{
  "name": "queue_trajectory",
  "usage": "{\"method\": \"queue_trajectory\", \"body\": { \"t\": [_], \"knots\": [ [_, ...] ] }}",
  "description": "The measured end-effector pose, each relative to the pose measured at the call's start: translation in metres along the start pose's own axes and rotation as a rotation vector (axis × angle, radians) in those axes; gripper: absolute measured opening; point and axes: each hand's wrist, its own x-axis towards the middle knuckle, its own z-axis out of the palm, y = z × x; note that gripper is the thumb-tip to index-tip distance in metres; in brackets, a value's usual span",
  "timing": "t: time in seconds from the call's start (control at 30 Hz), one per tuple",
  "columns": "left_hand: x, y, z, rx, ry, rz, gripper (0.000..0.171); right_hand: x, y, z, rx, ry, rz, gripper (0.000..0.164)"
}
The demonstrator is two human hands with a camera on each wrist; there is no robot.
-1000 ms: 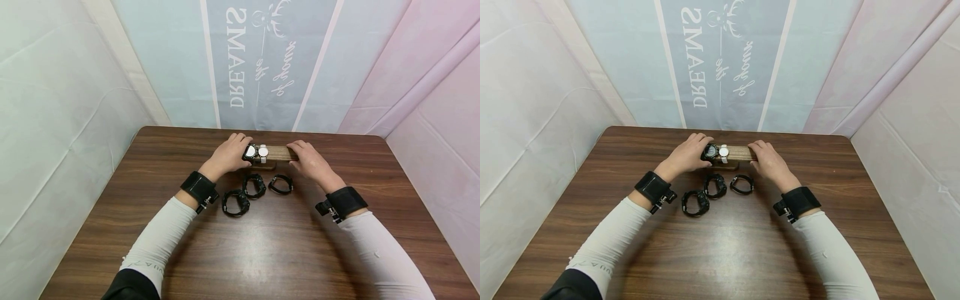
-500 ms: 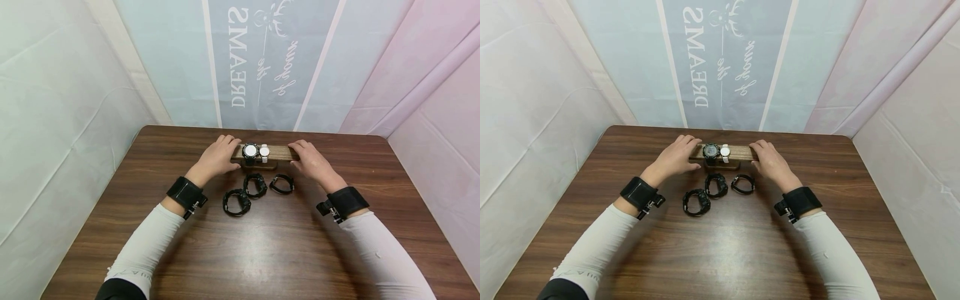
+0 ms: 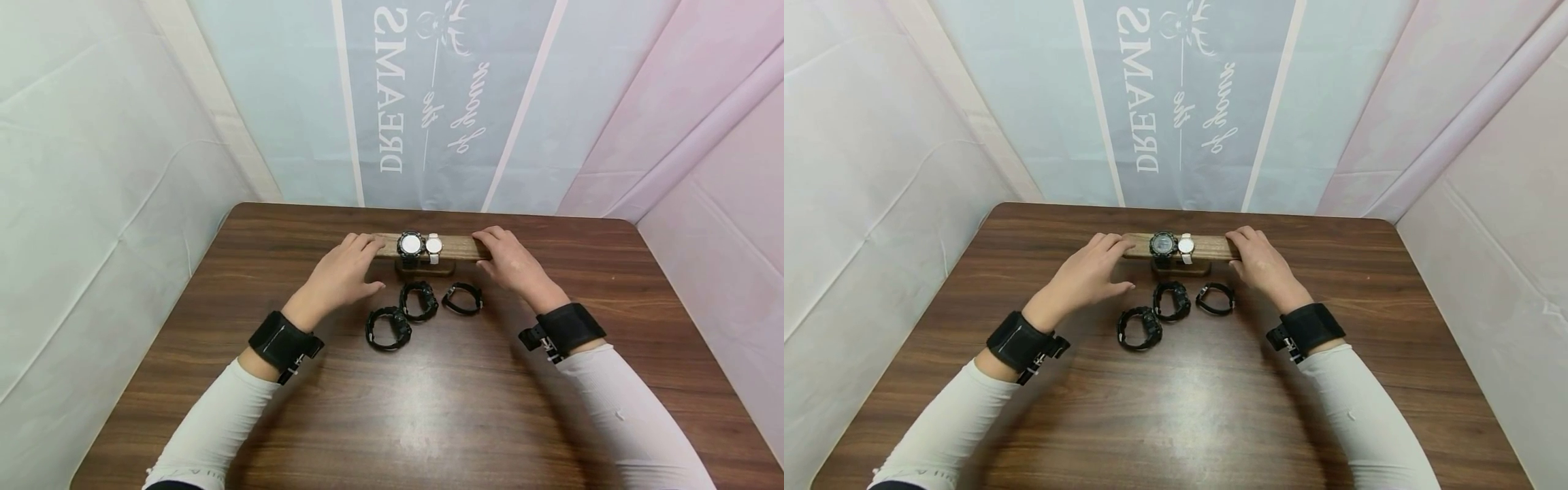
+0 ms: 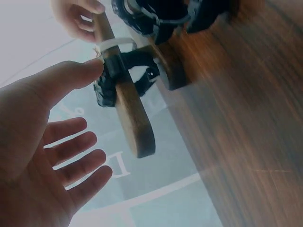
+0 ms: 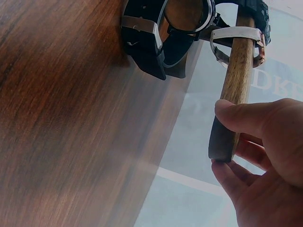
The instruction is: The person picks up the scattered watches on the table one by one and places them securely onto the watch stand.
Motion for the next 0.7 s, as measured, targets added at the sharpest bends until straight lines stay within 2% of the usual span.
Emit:
{"method": "queue_trajectory", "body": {
  "t": [0.3,0.7],
  "knots": [
    [-0.019,0.018,-0.001,0.003,0.052,0.038,0.069,0.001,-0.001,0.0,-0.002,-0.009,0.0,0.055],
    [-0.034,0.037,0.008,-0.025,0.008,0.038,0.065,0.001,-0.001,-0.001,-0.007,-0.015,0.01,0.055]
  ]
}}
